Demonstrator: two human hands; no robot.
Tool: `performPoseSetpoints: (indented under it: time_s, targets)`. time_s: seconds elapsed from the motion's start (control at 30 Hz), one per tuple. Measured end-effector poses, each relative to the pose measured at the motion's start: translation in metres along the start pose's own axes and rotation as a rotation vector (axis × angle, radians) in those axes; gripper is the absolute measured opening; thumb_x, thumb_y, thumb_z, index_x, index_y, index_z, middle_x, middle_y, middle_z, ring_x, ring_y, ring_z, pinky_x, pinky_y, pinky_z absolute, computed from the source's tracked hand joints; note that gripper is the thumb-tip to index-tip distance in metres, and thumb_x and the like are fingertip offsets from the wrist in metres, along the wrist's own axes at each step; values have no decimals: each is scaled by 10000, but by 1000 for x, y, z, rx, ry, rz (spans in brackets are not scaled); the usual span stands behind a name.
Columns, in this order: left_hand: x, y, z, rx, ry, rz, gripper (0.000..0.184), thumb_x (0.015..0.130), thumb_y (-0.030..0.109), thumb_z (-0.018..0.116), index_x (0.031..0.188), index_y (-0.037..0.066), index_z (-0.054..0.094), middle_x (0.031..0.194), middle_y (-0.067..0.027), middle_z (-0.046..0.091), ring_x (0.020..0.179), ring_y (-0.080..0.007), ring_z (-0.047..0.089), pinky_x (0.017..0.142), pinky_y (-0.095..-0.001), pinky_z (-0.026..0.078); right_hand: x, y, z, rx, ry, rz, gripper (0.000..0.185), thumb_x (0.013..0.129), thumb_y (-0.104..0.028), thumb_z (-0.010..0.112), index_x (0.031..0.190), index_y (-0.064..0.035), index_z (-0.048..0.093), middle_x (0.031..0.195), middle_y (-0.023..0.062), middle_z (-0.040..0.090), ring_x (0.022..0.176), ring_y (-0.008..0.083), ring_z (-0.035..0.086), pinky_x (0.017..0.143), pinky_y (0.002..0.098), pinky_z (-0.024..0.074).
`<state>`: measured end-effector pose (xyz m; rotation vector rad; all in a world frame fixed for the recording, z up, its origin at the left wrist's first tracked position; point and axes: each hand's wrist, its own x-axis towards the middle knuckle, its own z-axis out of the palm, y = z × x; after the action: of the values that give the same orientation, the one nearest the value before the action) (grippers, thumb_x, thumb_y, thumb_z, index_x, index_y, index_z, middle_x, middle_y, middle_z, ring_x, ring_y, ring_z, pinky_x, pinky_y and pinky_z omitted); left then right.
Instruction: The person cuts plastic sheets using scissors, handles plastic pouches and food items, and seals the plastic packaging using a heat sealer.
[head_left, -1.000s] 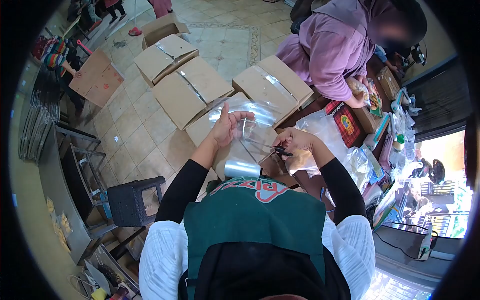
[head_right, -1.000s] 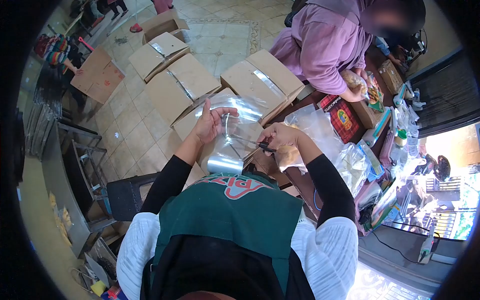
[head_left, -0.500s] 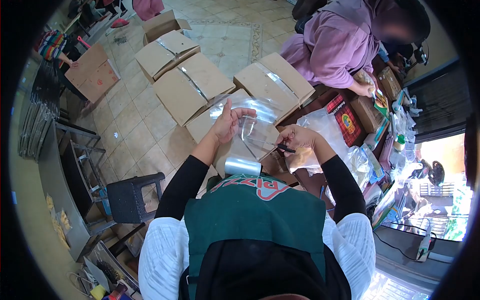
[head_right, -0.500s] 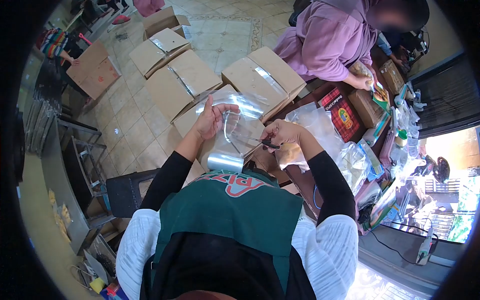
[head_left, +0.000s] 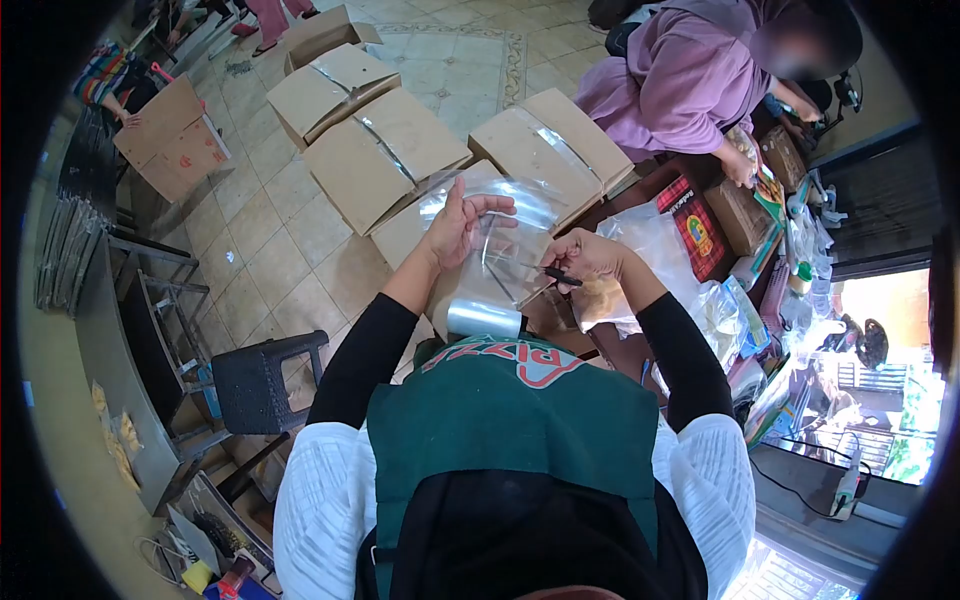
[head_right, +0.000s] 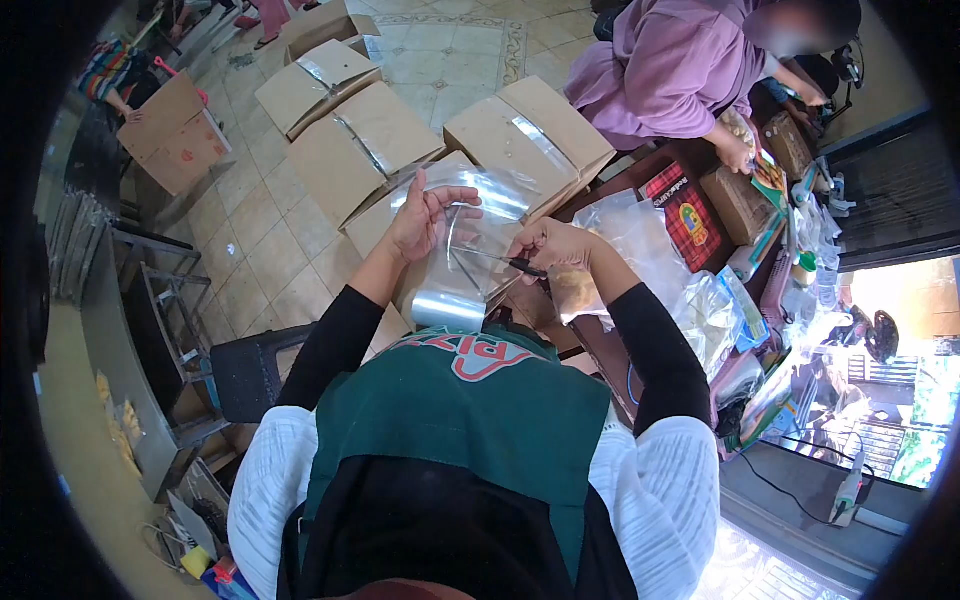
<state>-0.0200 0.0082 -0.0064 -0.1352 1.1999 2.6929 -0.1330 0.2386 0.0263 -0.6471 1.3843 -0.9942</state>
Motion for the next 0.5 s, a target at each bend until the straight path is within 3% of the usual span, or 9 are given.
performPoseSetpoints:
  time_s: [0.17,0.27,0.33,0.37,0.5]
  targets:
    - [-1,-1,-3,-28,-13,8,762,877,645,266,1166,-14,518,1104,-121,558,1031,-228,556,804,-381,491,0,6,-3,19,2,13,323,619,75,622,942,68,618,776,82,642,684,142,631,639,242,507]
    - [0,-3,-8,-30,-48,53,514,906,434,471,1163,-9,522,1127,-111,557,1029,-217,569,786,-361,508,-3,0,-1,59,-23,24,322,626,81,615,948,71,614,789,83,639,689,142,629,639,242,507]
    - [0,-3,-7,127,-6,58,381,872,231,552,1164,-11,521,1149,-103,553,1042,-212,570,787,-351,521,-3,-3,0,50,-21,31,325,632,80,612,957,71,610,798,83,637,697,141,628,637,242,507]
    - [1,-3,-7,205,15,60,348,854,130,593,1164,-13,521,1159,-100,551,1048,-210,570,787,-345,528,-3,-4,1,46,-21,35,327,635,80,610,962,71,609,803,83,635,701,141,628,636,242,507]
    - [-3,1,0,177,12,54,371,808,-31,587,1172,-20,514,1181,-90,543,1075,-208,558,815,-343,533,3,2,-1,56,-1,7,312,652,61,658,960,72,603,815,99,625,692,161,627,616,267,530]
